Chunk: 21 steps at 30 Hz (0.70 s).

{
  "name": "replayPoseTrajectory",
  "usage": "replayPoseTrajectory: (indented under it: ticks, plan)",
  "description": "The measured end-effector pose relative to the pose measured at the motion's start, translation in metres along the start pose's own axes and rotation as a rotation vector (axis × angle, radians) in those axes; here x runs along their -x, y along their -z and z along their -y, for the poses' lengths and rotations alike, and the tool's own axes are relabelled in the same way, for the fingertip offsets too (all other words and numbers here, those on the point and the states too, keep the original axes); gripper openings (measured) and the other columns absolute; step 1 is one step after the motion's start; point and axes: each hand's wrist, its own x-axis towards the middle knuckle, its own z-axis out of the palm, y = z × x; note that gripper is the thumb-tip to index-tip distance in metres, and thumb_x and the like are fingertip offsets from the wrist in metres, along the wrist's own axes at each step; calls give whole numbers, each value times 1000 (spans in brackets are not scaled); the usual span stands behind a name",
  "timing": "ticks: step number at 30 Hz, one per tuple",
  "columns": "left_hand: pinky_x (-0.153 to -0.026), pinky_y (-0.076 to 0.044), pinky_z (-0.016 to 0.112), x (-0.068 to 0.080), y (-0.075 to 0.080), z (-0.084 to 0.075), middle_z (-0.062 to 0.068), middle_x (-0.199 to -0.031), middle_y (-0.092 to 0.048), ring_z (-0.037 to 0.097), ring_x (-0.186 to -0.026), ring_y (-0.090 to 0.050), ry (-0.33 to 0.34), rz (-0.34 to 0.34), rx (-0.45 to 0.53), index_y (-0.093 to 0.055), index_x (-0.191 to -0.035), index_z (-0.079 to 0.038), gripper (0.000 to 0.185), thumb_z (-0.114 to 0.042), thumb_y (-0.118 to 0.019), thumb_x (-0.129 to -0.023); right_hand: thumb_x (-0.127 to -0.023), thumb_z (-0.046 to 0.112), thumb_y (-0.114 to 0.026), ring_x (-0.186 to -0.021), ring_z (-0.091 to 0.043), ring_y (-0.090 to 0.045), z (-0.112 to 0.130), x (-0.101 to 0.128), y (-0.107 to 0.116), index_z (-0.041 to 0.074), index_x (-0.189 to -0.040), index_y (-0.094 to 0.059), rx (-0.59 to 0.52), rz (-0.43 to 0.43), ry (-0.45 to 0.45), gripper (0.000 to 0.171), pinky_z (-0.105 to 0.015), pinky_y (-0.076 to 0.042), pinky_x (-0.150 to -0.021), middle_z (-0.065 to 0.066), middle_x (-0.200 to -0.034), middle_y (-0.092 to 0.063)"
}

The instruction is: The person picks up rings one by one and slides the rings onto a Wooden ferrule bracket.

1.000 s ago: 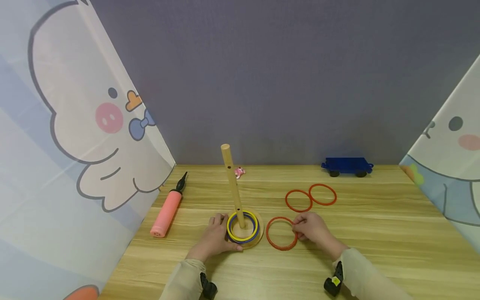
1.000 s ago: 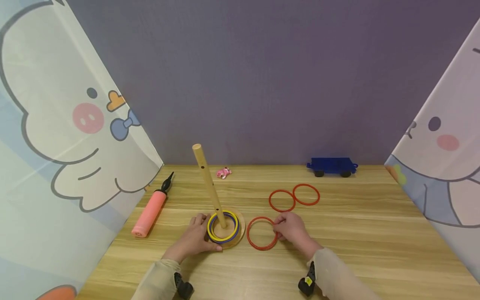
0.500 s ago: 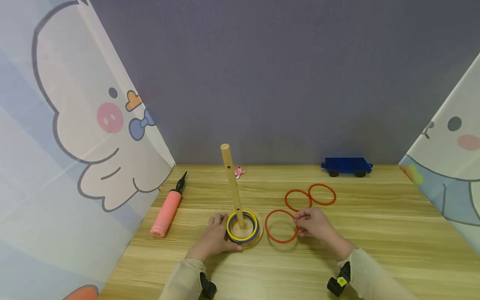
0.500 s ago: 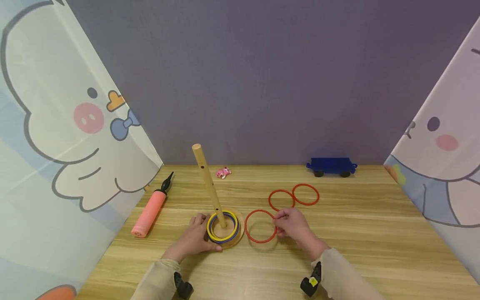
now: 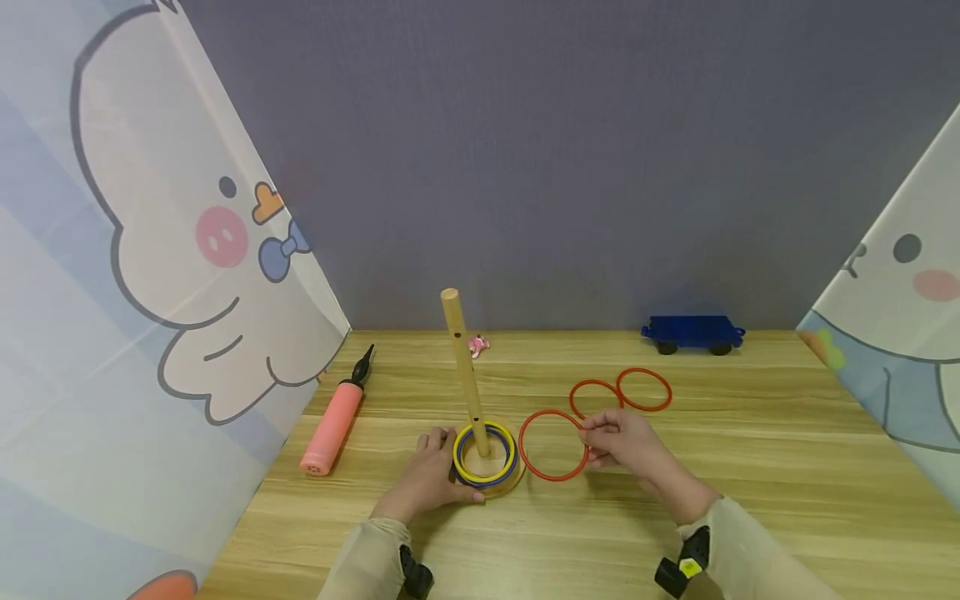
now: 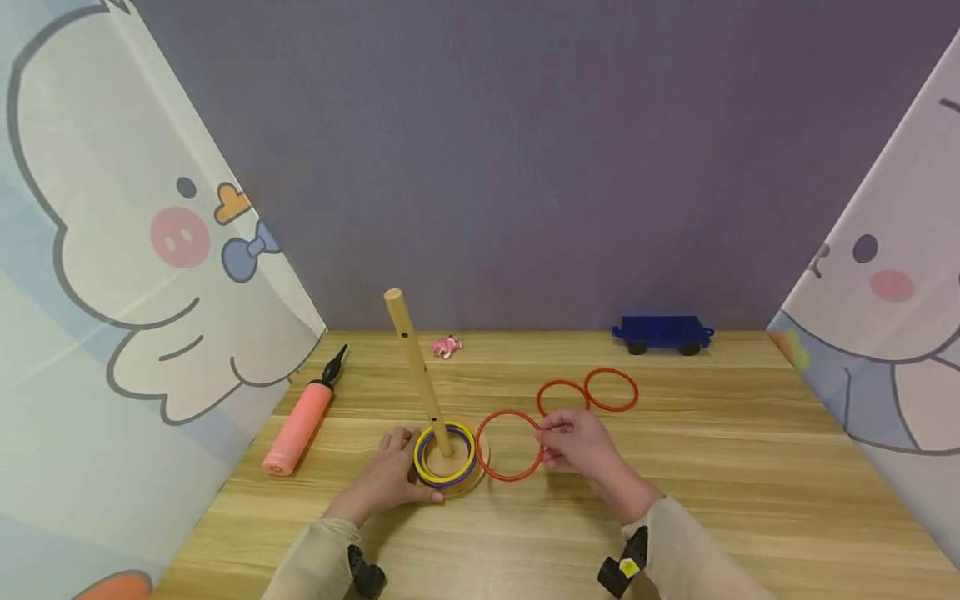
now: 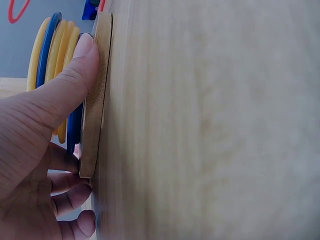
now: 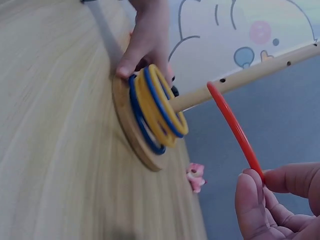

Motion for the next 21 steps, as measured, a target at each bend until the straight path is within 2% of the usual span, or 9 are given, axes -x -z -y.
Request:
replayPoseTrajectory:
  ticks: [11,21]
  plan:
    - [-100,-38,51,-1,-1,1,24,-136,-39,38,-122,-36,2,2,6,-37,-145,9,118,-64,-81,-63,-96,10,-61,-70,-20,-64,21,7,-3,-13,-114,-56,-12,22,52,29,-34,-57,-68,-6,-85,-66]
    - [-99,-40,51,-1,-1,1,23,-138,-38,38,-123,-35,8,3,-5,-37,-145,8,118,-64,-81,-63,-95,8,-62,-69,-18,-65,44,12,-7,-12,-116,-55,-81,-8,74,29,-35,-57,-70,-7,-90,-66]
